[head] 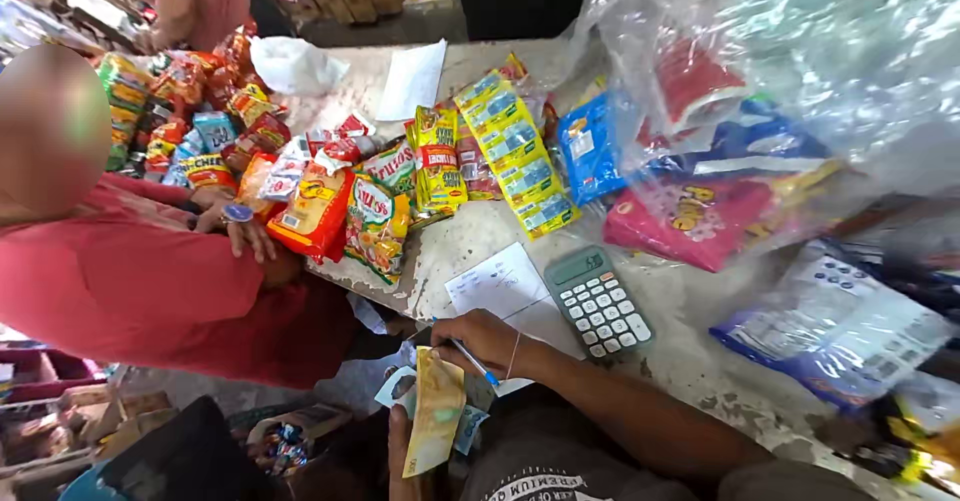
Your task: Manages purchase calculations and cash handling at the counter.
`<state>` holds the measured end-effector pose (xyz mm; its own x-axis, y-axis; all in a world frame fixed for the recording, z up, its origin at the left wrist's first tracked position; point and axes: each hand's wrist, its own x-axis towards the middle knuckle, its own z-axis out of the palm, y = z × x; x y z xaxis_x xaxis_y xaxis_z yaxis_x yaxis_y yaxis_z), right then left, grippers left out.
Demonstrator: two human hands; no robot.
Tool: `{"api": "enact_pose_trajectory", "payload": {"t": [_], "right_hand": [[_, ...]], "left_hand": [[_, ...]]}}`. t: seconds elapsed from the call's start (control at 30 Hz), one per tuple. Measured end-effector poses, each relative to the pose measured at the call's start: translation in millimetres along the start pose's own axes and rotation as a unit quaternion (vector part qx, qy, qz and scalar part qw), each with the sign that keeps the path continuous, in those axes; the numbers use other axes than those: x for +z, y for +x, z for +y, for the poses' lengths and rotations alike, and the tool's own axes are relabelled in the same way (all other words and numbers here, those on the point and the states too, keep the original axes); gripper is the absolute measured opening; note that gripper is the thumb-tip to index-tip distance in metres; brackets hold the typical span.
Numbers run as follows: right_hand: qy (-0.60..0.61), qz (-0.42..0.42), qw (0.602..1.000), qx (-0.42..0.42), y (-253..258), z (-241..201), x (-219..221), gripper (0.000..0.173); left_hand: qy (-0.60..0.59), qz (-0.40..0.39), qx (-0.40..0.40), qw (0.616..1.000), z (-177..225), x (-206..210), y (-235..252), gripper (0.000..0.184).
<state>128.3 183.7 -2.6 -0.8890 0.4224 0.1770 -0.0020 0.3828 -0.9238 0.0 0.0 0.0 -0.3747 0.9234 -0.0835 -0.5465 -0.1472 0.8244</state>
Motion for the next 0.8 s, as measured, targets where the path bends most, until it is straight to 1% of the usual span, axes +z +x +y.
{"api": "enact_pose_trajectory", "payload": {"t": [0.03,0.07,0.13,0.2,0.27,0.37,0.47,0.5,0.53,0.57,0.63,0.67,0.73,0.8], "right_hand": [[-0.018,0.005,1.000,0.008,1,-1,-1,0.026],[-0.031,0.011,0.999,0.008,2,-4,-2,0.025],[-0.067,0.016,0.998,-0.012,2,-11,-1,0.023],[-0.120,0.013,0.991,-0.057,1,-16,3,0.020],[-0.143,-0.002,0.987,-0.078,-1,-22,4,0.018],[-0.108,-0.006,0.990,-0.096,2,-20,12,0.016],[-0.056,-0.009,0.995,-0.082,6,-15,16,0.016],[-0.054,-0.002,0.996,-0.073,6,-17,15,0.018],[-0.047,0.023,0.997,-0.065,5,-17,18,0.019],[-0.036,0.067,0.996,-0.055,4,-17,21,0.020],[-0.006,0.148,0.989,-0.026,5,-15,26,0.027],[0.005,0.158,0.987,-0.008,5,-13,25,0.031],[0.016,0.122,0.992,0.022,2,-6,23,0.040],[0.015,0.059,0.997,0.051,-5,2,24,0.046]], "left_hand": [[0.089,0.051,-0.005,0.995,-3,-1,2,0.045],[0.171,0.088,-0.015,0.981,-4,0,7,0.052],[0.249,0.124,-0.056,0.959,-1,9,14,0.055],[0.292,0.121,-0.083,0.945,3,14,17,0.052],[0.324,0.109,-0.081,0.936,7,12,17,0.053],[0.329,0.090,-0.076,0.937,17,15,14,0.049],[0.330,0.075,-0.094,0.936,19,26,8,0.034],[0.324,0.091,-0.094,0.937,16,29,8,0.027],[0.310,0.116,-0.088,0.939,11,31,9,0.021],[0.288,0.146,-0.076,0.943,5,30,10,0.019],[0.216,0.211,-0.043,0.952,-3,28,17,0.018],[0.166,0.229,-0.027,0.959,-3,27,20,0.022],[0.066,0.223,0.009,0.973,5,27,27,0.030],[-0.036,0.195,0.045,0.979,13,28,36,0.031]]}}
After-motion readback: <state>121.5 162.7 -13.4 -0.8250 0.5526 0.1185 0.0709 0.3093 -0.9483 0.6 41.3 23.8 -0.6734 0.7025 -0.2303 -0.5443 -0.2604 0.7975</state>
